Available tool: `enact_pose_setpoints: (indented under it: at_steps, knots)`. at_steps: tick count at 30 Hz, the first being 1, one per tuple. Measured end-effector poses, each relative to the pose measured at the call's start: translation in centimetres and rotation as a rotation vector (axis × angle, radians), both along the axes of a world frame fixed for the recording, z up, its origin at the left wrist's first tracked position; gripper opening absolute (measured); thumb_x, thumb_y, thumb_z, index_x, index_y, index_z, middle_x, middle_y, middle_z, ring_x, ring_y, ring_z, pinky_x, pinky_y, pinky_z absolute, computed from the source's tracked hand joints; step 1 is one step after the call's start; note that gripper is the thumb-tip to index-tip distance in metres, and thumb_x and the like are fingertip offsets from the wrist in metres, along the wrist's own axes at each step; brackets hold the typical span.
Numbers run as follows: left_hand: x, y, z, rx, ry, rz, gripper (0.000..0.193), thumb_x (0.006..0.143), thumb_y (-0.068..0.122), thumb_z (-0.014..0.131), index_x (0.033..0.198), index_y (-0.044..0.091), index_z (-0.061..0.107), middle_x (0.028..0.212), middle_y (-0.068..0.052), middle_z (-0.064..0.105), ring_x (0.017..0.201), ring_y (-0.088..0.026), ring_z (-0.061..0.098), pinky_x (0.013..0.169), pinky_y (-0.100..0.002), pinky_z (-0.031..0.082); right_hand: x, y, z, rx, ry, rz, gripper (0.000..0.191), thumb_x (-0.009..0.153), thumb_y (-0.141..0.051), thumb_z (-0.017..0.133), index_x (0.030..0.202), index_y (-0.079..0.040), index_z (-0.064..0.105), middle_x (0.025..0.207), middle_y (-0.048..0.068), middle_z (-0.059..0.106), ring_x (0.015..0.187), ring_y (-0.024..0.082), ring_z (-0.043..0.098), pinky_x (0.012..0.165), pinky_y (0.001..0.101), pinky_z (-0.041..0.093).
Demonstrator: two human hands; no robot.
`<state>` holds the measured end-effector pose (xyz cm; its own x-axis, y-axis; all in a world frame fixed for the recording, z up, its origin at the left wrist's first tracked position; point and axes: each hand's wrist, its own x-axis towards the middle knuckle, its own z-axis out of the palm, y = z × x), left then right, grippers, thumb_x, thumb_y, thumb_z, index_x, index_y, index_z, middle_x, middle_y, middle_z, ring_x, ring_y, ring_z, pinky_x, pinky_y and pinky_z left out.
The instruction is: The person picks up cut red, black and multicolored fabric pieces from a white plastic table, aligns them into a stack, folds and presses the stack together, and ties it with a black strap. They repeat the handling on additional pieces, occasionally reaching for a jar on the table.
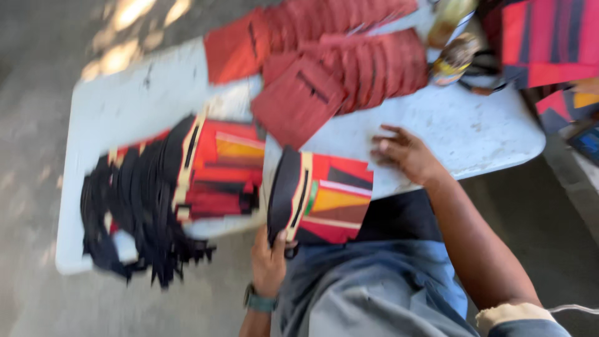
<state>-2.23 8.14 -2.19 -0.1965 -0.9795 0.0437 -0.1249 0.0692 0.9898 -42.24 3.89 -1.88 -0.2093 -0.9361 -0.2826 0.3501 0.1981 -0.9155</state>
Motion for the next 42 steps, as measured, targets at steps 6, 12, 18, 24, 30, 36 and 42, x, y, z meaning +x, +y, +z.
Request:
enact_pose_setpoints:
  at_steps: [6, 12, 18, 24, 30, 36, 42]
  knots:
    - [0.8, -4.7, 2.9, -0.072, -0.326, 0.216, 0.048, 0.101, 0.029, 0.065, 0.135, -0.003, 0.054, 0.105, -0.019, 0.073, 0.087, -0.028, 0.077, 0.072, -0.039, 0.062, -1.3, -0.1, 0.4, 0.050, 0.296, -0.138, 0.063, 0.089, -0.007, 0.073, 0.148, -0.006, 0.049, 0.133, 0.014, 0.063, 0.107, 0.021, 0.067, 0.088, 0.0368, 0.058]
    - [0.4, -7.7, 8.7, -0.641, -0.665, 0.360, 0.069, 0.089, 0.031, 0.082, 0.141, -0.003, 0.050, 0.129, -0.024, 0.062, 0.119, -0.042, 0.061, 0.099, -0.049, 0.049, 1.6, -4.8, 0.0, 0.167, -0.017, 0.085, 0.053, 0.095, -0.016, 0.064, 0.146, -0.006, 0.051, 0.129, 0.010, 0.069, 0.100, 0.018, 0.073, 0.079, 0.0328, 0.062]
    - [-12.3, -17.3, 8.8, -0.708, -0.601, -0.117, 0.072, 0.081, 0.025, 0.085, 0.142, 0.004, 0.051, 0.129, -0.019, 0.061, 0.119, -0.039, 0.062, 0.096, -0.046, 0.052, 6.4, -9.2, -0.4, 0.158, -0.238, 0.333, 0.061, 0.093, -0.007, 0.060, 0.152, -0.012, 0.047, 0.108, 0.005, 0.071, 0.072, 0.013, 0.064, 0.052, 0.0269, 0.047]
    - [-17.1, -23.4, 5.3, -0.524, -0.609, -0.098, 0.076, 0.078, 0.023, 0.080, 0.145, 0.008, 0.046, 0.127, -0.021, 0.055, 0.118, -0.041, 0.060, 0.094, -0.047, 0.054, 10.5, -10.9, 0.2, -0.008, -0.223, 0.324, 0.078, 0.085, 0.005, 0.056, 0.155, -0.025, 0.041, 0.087, 0.001, 0.056, 0.063, 0.009, 0.053, 0.046, 0.0256, 0.037]
    - [-17.6, -26.0, 3.3, -0.491, -0.915, -0.252, 0.094, 0.065, 0.025, 0.085, 0.145, 0.016, 0.036, 0.134, -0.021, 0.048, 0.117, -0.042, 0.060, 0.092, -0.055, 0.049, 10.6, -9.1, -0.8, 0.062, -0.299, 0.163, 0.057, 0.089, 0.002, 0.055, 0.146, -0.005, 0.050, 0.106, 0.004, 0.063, 0.078, 0.014, 0.066, 0.060, 0.0296, 0.055]
    - [-14.3, -27.0, 2.1, -0.490, -0.934, -0.350, 0.073, 0.084, 0.013, 0.072, 0.149, 0.016, 0.040, 0.129, -0.023, 0.056, 0.110, -0.047, 0.062, 0.092, -0.053, 0.053, 10.3, -7.2, -2.0, 0.031, -0.232, 0.138, 0.062, 0.088, 0.007, 0.058, 0.149, -0.004, 0.046, 0.116, 0.008, 0.056, 0.087, 0.018, 0.066, 0.072, 0.0318, 0.058]
    - [-6.8, -26.4, 9.6, -0.718, -0.397, 0.188, 0.052, 0.089, -0.005, 0.055, 0.138, 0.010, 0.060, 0.106, -0.013, 0.075, 0.080, -0.025, 0.070, 0.073, -0.037, 0.055, 10.7, -6.5, -2.3, -0.122, -0.130, 0.097, 0.062, 0.092, 0.002, 0.061, 0.151, -0.005, 0.043, 0.116, 0.009, 0.056, 0.097, 0.017, 0.066, 0.083, 0.0331, 0.058]
